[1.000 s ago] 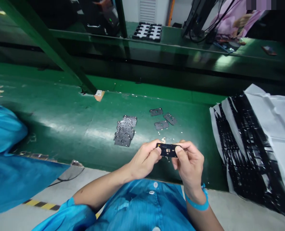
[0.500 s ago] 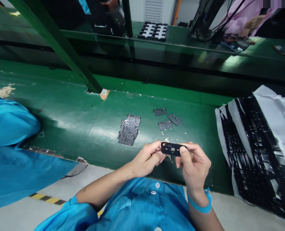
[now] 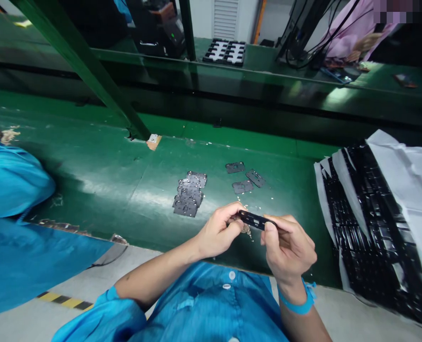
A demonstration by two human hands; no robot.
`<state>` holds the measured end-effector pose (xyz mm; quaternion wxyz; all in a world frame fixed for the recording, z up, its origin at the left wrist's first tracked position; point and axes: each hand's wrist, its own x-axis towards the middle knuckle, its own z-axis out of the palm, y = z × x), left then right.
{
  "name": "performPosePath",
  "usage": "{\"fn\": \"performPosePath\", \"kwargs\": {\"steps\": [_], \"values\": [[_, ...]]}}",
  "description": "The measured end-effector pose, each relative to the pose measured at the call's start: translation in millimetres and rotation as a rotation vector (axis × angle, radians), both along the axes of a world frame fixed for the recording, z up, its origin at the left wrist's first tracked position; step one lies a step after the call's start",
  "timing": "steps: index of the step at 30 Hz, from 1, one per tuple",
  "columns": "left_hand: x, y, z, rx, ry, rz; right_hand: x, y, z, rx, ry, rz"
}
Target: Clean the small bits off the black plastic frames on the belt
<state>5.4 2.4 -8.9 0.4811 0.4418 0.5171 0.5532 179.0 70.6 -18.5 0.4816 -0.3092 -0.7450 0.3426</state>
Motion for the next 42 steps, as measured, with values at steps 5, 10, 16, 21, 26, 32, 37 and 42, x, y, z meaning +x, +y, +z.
{"fn": "performPosePath", "kwargs": {"steps": [5, 10, 16, 21, 26, 32, 37, 42], "values": [[0.8, 2.5, 0.4, 0.035, -0.013, 0.034, -0.3, 0.4, 2.6, 0.070, 0.004, 0.008], [4.8, 5.8, -3.9, 0.039, -0.035, 0.064, -3.0, 1.4, 4.4, 0.121, 0.006, 0.011], [6.1, 5.0, -2.8, 0.059, -0.139, 0.010, -5.2, 4.2, 1.9, 0.160, 0.063, 0.004], [11.5, 5.9, -5.0, 0.061, -0.125, 0.075, -3.8, 2.9, -3.4, 0.108, 0.046, 0.004], [14.6, 3.0, -7.7, 0.001, -0.080, -0.007, -3.4, 5.5, -4.5, 0.060, 0.065, -0.049], [-1.4, 0.5, -5.8, 0.030, 0.436, 0.057, -8.2, 10.6, -1.2, -0.213, 0.158, -0.097], [-5.0, 11.9, 2.8, 0.092, 0.118, 0.076, -12.1, 10.7, -2.6, -0.342, 0.209, -0.064], [4.9, 24.7, 3.1, 0.027, -0.103, 0.182, -15.0, 1.8, -6.1, -0.275, 0.195, -0.049]]}}
